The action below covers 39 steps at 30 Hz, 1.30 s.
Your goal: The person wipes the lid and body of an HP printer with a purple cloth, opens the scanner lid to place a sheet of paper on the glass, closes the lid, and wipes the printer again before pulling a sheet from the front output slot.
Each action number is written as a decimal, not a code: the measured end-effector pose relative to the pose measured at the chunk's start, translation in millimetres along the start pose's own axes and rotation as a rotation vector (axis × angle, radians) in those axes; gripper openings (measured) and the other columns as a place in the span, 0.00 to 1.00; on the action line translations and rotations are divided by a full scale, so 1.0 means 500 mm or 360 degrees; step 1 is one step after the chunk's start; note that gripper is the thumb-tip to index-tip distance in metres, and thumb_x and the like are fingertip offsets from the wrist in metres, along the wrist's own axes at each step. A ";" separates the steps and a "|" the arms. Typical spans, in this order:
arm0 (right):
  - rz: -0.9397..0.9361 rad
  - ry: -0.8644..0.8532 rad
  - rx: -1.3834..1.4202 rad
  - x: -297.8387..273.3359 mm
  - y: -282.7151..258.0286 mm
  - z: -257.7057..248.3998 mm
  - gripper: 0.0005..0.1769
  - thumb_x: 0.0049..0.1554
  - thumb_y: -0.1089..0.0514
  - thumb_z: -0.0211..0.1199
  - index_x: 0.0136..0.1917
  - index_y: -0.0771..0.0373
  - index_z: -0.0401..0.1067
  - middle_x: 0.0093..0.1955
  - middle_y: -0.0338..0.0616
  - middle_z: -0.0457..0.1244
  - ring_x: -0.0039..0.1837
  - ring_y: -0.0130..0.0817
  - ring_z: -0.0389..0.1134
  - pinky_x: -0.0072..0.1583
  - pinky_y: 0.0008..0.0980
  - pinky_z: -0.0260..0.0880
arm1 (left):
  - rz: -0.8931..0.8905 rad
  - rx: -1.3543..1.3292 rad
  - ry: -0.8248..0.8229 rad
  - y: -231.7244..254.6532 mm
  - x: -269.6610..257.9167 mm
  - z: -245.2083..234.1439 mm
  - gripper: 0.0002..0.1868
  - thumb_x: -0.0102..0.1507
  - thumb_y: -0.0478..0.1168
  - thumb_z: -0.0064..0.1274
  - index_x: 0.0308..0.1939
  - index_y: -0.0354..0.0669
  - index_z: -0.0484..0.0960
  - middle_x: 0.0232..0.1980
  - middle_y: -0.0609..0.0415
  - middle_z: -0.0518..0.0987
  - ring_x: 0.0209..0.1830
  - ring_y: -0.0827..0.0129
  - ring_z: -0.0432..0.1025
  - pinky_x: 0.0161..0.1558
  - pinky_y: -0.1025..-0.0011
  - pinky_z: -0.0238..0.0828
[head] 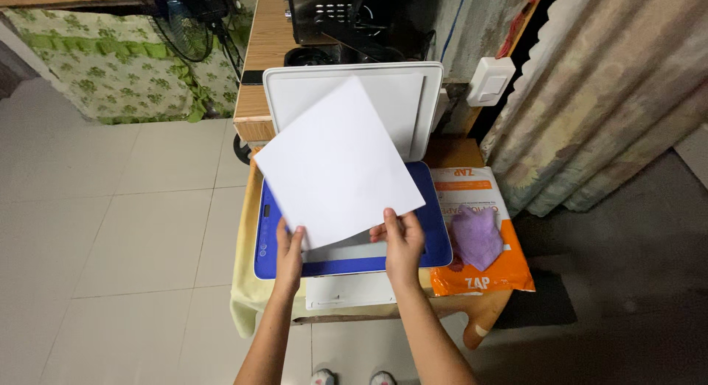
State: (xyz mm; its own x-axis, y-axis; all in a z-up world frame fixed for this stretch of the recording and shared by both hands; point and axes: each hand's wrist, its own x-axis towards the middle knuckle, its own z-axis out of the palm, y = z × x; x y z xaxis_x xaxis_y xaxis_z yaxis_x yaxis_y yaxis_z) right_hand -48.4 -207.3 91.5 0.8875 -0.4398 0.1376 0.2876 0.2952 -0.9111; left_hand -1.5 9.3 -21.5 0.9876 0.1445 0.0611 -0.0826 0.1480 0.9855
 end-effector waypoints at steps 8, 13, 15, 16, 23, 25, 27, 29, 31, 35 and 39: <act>0.0156 0.0184 0.0139 -0.010 0.114 -0.085 0.18 0.61 0.62 0.59 0.63 0.66 0.61 0.44 0.42 0.66 0.35 0.30 0.68 0.35 0.29 0.68 | 0.0162 0.0406 0.0197 0.018 0.007 -0.002 0.33 0.67 0.39 0.54 0.75 0.37 0.62 0.53 0.40 0.79 0.50 0.62 0.74 0.53 0.66 0.71; -0.0061 0.0332 -0.0361 -0.024 0.162 -0.153 0.38 0.58 0.65 0.65 0.75 0.61 0.49 0.44 0.47 0.64 0.34 0.24 0.59 0.31 0.24 0.59 | 0.0452 0.1032 0.0117 0.019 0.007 -0.009 0.33 0.63 0.38 0.60 0.71 0.37 0.66 0.55 0.28 0.77 0.55 0.42 0.74 0.53 0.56 0.71; 0.0103 0.0355 -0.0480 -0.026 0.168 -0.167 0.42 0.54 0.63 0.65 0.77 0.58 0.48 0.45 0.48 0.58 0.33 0.29 0.58 0.31 0.31 0.59 | 0.0626 0.1150 0.0098 0.014 0.005 -0.010 0.32 0.63 0.38 0.59 0.70 0.37 0.67 0.57 0.27 0.77 0.56 0.37 0.73 0.54 0.53 0.71; 0.0184 0.0366 -0.0538 -0.027 0.166 -0.171 0.45 0.53 0.62 0.66 0.78 0.57 0.48 0.46 0.48 0.56 0.33 0.32 0.57 0.31 0.34 0.59 | 0.0715 0.1208 0.0088 0.013 0.004 -0.010 0.31 0.63 0.38 0.58 0.70 0.37 0.67 0.58 0.27 0.76 0.56 0.34 0.73 0.54 0.52 0.71; -0.0169 0.0329 -0.1610 -0.018 0.114 -0.172 0.42 0.52 0.53 0.71 0.74 0.60 0.55 0.61 0.58 0.51 0.57 0.47 0.59 0.59 0.48 0.63 | 0.0276 0.1503 0.0058 0.041 -0.011 0.005 0.30 0.61 0.43 0.60 0.67 0.43 0.72 0.64 0.34 0.68 0.57 0.40 0.70 0.57 0.54 0.70; -0.0321 0.0341 -0.1696 -0.008 0.103 -0.172 0.37 0.53 0.52 0.70 0.71 0.61 0.61 0.61 0.58 0.51 0.58 0.50 0.59 0.61 0.49 0.62 | 0.0508 0.1782 0.0133 0.047 -0.016 0.008 0.30 0.57 0.46 0.64 0.63 0.44 0.76 0.65 0.35 0.66 0.62 0.40 0.64 0.61 0.51 0.64; -0.0395 0.0217 -0.1902 0.001 0.104 -0.165 0.29 0.53 0.52 0.70 0.66 0.59 0.67 0.62 0.56 0.54 0.64 0.54 0.56 0.64 0.53 0.58 | 0.0620 0.1775 0.0110 0.046 -0.015 0.008 0.30 0.56 0.46 0.64 0.62 0.44 0.77 0.69 0.36 0.65 0.67 0.42 0.60 0.63 0.48 0.60; -0.0448 0.0022 -0.2081 0.006 0.113 -0.156 0.25 0.55 0.50 0.69 0.64 0.58 0.71 0.65 0.55 0.55 0.69 0.55 0.53 0.68 0.58 0.53 | 0.0670 0.1819 0.0061 0.039 -0.010 0.008 0.30 0.57 0.46 0.63 0.62 0.45 0.77 0.72 0.38 0.65 0.72 0.43 0.57 0.65 0.47 0.56; -0.0482 -0.0244 -0.2229 0.010 0.128 -0.143 0.25 0.58 0.46 0.65 0.65 0.58 0.71 0.71 0.55 0.55 0.75 0.53 0.51 0.71 0.63 0.47 | 0.0657 0.1913 -0.0015 0.026 -0.004 0.007 0.30 0.58 0.46 0.62 0.64 0.46 0.77 0.74 0.40 0.64 0.75 0.44 0.56 0.67 0.46 0.53; -0.0452 -0.0413 -0.2404 0.010 0.153 -0.131 0.32 0.59 0.40 0.59 0.70 0.58 0.66 0.77 0.56 0.51 0.80 0.53 0.44 0.72 0.66 0.38 | 0.0594 0.1962 -0.0103 0.003 0.002 0.006 0.31 0.59 0.49 0.60 0.65 0.45 0.76 0.74 0.43 0.66 0.77 0.50 0.55 0.70 0.45 0.49; -0.0372 -0.0470 -0.2489 0.020 0.160 -0.139 0.34 0.60 0.38 0.56 0.73 0.58 0.64 0.78 0.54 0.50 0.81 0.52 0.42 0.73 0.68 0.35 | 0.0521 0.1930 -0.0136 -0.007 0.001 0.007 0.30 0.60 0.50 0.59 0.65 0.46 0.75 0.73 0.45 0.67 0.77 0.53 0.56 0.70 0.44 0.48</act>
State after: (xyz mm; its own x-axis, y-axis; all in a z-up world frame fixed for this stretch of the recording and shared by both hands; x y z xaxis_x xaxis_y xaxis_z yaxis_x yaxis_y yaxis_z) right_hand -41.8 -247.0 -7.0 0.9674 -0.1231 0.2214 -0.0476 -0.9467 -0.3186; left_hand 0.0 5.5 -24.6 0.9532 -0.0661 0.2951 -0.1945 -0.8813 0.4307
